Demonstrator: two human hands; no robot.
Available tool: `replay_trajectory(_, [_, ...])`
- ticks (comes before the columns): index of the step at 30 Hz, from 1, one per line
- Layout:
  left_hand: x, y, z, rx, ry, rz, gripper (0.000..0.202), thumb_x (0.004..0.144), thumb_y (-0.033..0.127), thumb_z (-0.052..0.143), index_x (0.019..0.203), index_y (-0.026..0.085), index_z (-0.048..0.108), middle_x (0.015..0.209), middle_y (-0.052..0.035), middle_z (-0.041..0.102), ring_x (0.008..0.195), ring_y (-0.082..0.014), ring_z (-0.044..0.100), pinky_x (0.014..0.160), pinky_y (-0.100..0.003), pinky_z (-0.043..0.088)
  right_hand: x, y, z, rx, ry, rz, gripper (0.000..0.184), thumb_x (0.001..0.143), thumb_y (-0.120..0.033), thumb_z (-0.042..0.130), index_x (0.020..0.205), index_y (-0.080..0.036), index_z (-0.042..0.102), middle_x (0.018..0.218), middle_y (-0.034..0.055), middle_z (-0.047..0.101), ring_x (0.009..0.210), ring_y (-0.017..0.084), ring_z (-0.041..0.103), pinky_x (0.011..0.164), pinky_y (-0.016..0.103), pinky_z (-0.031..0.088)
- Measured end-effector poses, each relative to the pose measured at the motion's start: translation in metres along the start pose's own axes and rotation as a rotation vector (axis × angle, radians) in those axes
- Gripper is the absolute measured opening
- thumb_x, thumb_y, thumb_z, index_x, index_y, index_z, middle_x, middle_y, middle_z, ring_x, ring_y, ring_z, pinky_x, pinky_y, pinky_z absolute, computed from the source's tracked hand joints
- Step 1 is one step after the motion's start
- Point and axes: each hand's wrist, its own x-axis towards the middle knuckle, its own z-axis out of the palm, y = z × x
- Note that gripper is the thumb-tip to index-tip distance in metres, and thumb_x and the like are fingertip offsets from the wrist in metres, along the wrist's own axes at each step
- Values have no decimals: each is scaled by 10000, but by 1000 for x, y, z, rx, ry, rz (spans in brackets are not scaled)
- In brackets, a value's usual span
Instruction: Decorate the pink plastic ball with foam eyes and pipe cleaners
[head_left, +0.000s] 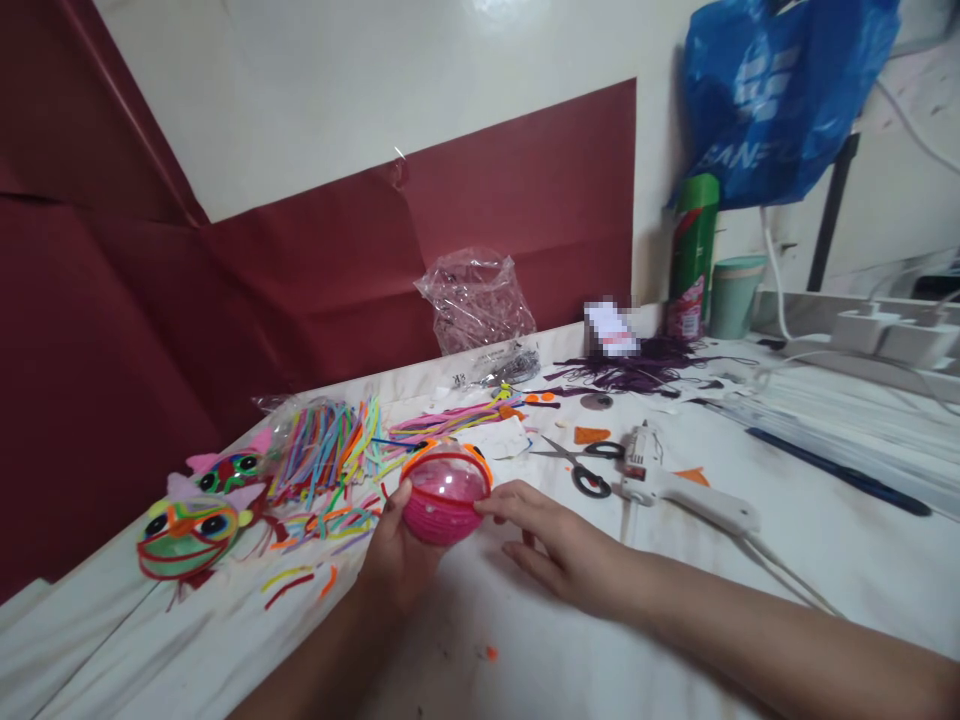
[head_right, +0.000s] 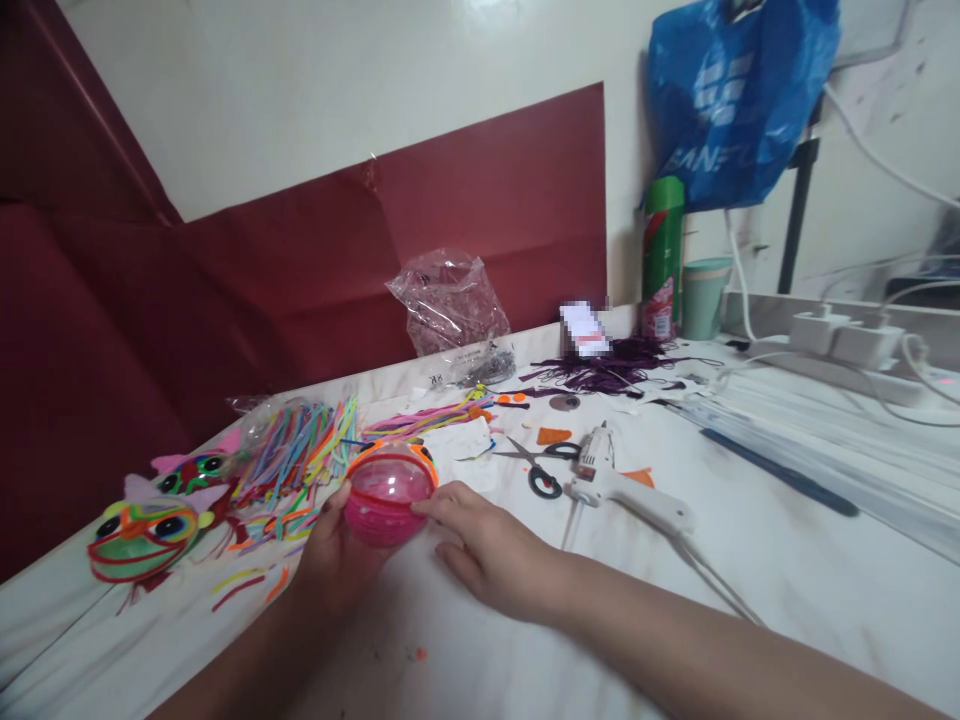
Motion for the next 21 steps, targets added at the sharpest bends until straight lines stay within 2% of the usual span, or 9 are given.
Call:
replay_trajectory(5, [1, -1, -4, 34, 34, 6, 544, 858, 388, 536, 1340, 144, 472, 1011, -132, 723, 938, -301, 661, 903, -486, 468, 0, 2, 2, -52, -3, -38, 548, 811, -34, 479, 1318, -244, 472, 1208, 118, 509, 1099, 221, 544, 940, 398, 475])
replay_trajectory(9, [2, -2, -4, 36, 28, 32, 546, 851, 416, 540, 1321, 142, 495, 988, -127, 727, 964, -303, 651, 920, -490, 455, 0, 4, 3, 8, 31, -7, 617, 815, -23, 463, 1368, -288, 400, 1179, 101, 528, 987, 186, 594, 789, 322, 538])
replay_trajectory(13, [2, -5, -2, 53, 5, 34, 530, 844, 420, 547, 1280, 120, 533, 1043, -140, 711, 1022, -316, 631, 939, -477, 445, -1, 5, 4, -108, 45, -86, 582, 850, -49, 429, 1382, -283, 397, 1183, 115, 527, 1044, 212, 577, 865, 379, 513])
replay_trajectory(16, [0, -7, 1, 97, 10, 70, 503, 826, 377, 582, 1254, 114, 553, 1062, -142, 706, 1031, -320, 632, 940, -465, 447, -2, 6, 7, -190, 36, -100, 516, 878, -93, 404, 1369, -251, 424, 1158, 134, 526, 1015, 226, 586, 829, 392, 523])
replay_trajectory(19, [0, -8, 4, 115, 17, 85, 486, 814, 350, 603, 1241, 121, 561, 1065, -138, 708, 1030, -318, 636, 935, -462, 454, -1, 6, 8, -171, 36, -94, 422, 882, -107, 391, 1277, -217, 489, 1128, 132, 539, 980, 208, 589, 808, 366, 521])
replay_trajectory(21, [1, -8, 4, 114, 29, 92, 480, 812, 353, 608, 1234, 127, 564, 1069, -133, 708, 1042, -317, 632, 937, -459, 456, 0, 5, 5, -135, 88, -49, 265, 875, -134, 424, 1097, -200, 554, 1024, 104, 575, 867, 179, 596, 747, 323, 516])
